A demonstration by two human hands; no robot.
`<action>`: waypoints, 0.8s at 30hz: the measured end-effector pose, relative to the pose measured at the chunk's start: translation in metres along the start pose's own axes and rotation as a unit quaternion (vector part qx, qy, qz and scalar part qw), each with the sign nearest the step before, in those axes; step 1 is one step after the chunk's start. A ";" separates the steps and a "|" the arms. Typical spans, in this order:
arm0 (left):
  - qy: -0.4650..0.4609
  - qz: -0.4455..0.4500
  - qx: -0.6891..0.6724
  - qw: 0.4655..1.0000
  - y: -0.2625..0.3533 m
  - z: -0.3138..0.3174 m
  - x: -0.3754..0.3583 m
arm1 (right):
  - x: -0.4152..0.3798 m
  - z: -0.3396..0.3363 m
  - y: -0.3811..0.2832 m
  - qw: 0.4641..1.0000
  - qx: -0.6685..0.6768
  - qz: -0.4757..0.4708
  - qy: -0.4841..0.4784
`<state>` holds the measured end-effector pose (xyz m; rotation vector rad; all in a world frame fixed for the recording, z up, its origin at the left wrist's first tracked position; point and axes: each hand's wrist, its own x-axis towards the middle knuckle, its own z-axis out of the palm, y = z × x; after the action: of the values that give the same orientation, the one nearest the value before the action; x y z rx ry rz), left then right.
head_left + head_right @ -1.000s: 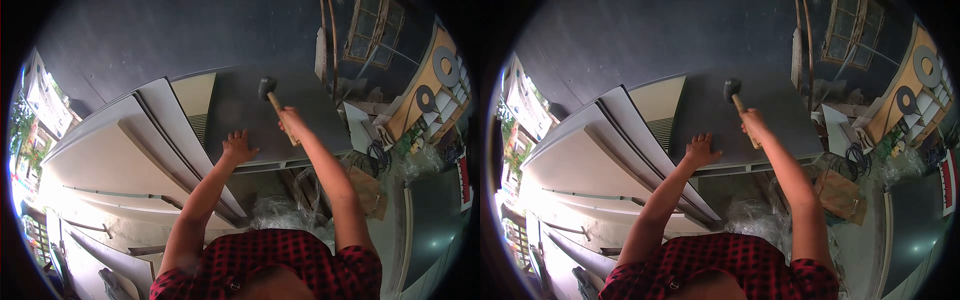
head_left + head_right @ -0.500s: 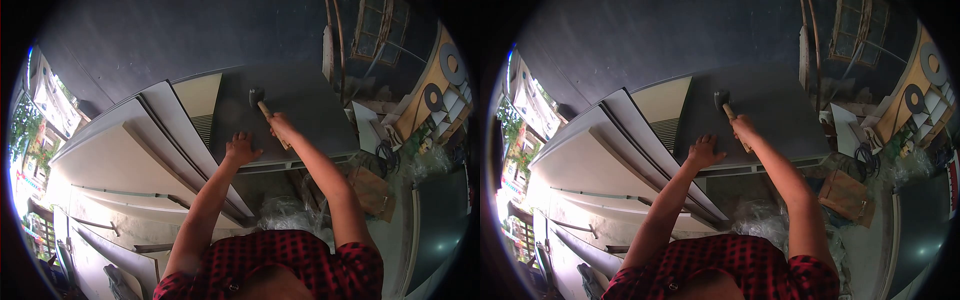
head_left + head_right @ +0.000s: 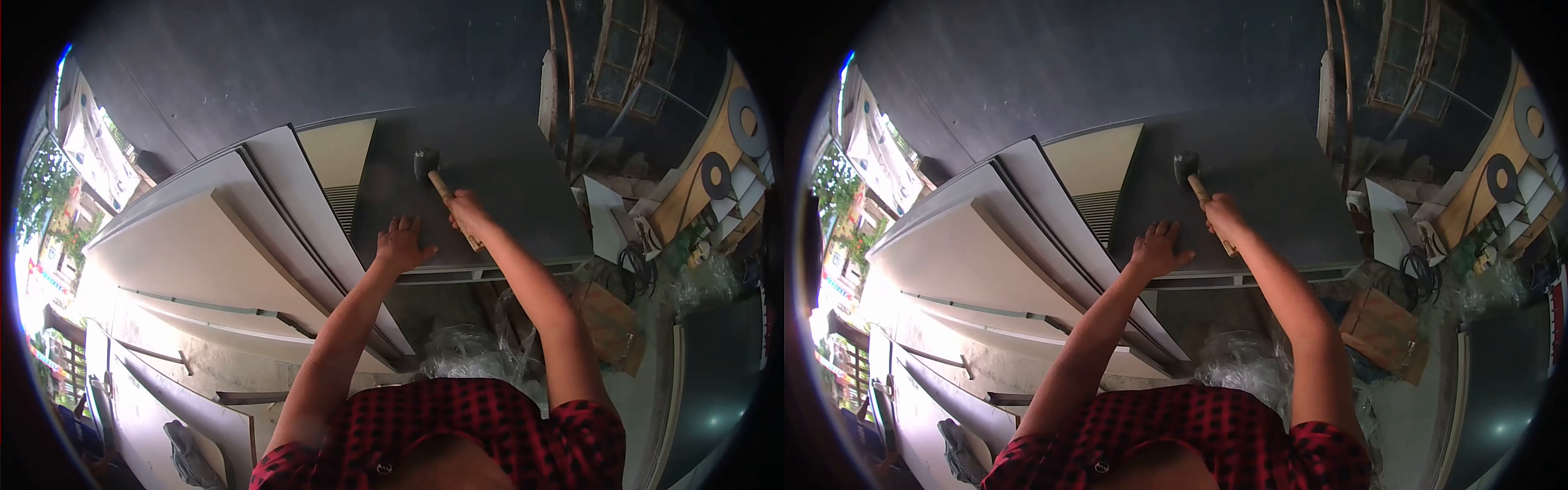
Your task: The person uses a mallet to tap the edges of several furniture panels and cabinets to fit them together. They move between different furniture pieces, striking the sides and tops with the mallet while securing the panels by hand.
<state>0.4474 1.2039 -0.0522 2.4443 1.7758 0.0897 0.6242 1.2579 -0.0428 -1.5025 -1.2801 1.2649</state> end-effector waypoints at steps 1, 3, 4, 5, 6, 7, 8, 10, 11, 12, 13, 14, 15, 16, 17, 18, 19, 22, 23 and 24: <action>0.002 0.001 -0.002 1.000 0.000 0.000 -0.001 | -0.001 0.000 0.000 1.000 -0.002 0.000 -0.001; 0.002 0.000 -0.009 1.000 0.000 -0.001 -0.002 | -0.002 0.000 0.000 1.000 -0.009 0.004 -0.001; 0.002 0.002 -0.014 1.000 0.000 -0.002 -0.002 | -0.001 0.000 0.000 1.000 -0.008 0.004 0.000; 0.003 0.003 -0.013 1.000 -0.001 -0.003 -0.003 | -0.001 0.001 0.001 1.000 -0.007 0.003 0.000; -0.001 0.007 -0.032 0.999 -0.003 -0.004 -0.005 | -0.002 0.001 -0.001 1.000 -0.005 0.002 0.000; -0.004 0.010 -0.052 0.999 -0.005 -0.005 -0.006 | -0.002 0.002 -0.003 1.000 -0.004 0.002 0.002; -0.006 0.012 -0.050 0.999 -0.005 -0.004 -0.009 | -0.002 0.002 -0.004 1.000 0.002 -0.009 -0.001; 0.026 -0.003 0.006 1.000 -0.005 -0.004 -0.016 | -0.006 0.007 -0.014 1.000 0.012 -0.017 -0.004; 0.022 -0.002 0.009 1.000 -0.004 -0.006 -0.017 | -0.006 0.010 -0.021 0.999 0.028 -0.027 -0.020; 0.007 -0.021 -0.004 1.000 -0.004 -0.010 -0.020 | -0.007 0.016 -0.027 0.998 0.044 -0.038 -0.036; -0.007 -0.039 -0.017 0.999 -0.004 -0.011 -0.021 | -0.007 0.024 -0.033 0.998 0.048 -0.035 -0.037; -0.010 -0.040 -0.015 0.999 -0.005 -0.010 -0.021 | -0.006 0.033 -0.040 0.996 0.050 -0.051 -0.060; -0.009 -0.030 -0.016 0.999 -0.008 -0.008 -0.019 | -0.003 0.044 -0.046 0.993 0.054 -0.068 -0.084; -0.006 -0.019 -0.019 1.000 -0.009 -0.009 -0.019 | 0.004 0.054 -0.046 0.992 0.056 -0.069 -0.085; -0.006 -0.020 -0.017 1.000 -0.010 -0.010 -0.019 | 0.011 0.065 -0.046 0.991 0.056 -0.076 -0.093; -0.018 -0.024 -0.016 0.999 -0.008 -0.013 -0.020 | 0.012 0.073 -0.052 0.990 0.056 -0.084 -0.100; -0.029 -0.027 -0.015 0.999 -0.007 -0.015 -0.020 | 0.013 0.079 -0.058 0.990 0.058 -0.085 -0.101; 0.007 0.000 -0.002 1.000 -0.012 -0.007 -0.020 | 0.019 0.097 -0.069 0.991 0.011 -0.065 -0.120; 0.006 -0.003 -0.001 1.000 -0.013 -0.004 -0.020 | 0.025 0.103 -0.070 0.991 -0.002 -0.065 -0.121; 0.017 0.004 0.000 1.000 -0.014 -0.003 -0.020 | 0.031 0.109 -0.069 0.990 -0.016 -0.066 -0.122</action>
<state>0.4280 1.1891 -0.0505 2.4648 1.7798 0.1311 0.5028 1.2966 -0.0046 -1.2909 -1.5373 1.3764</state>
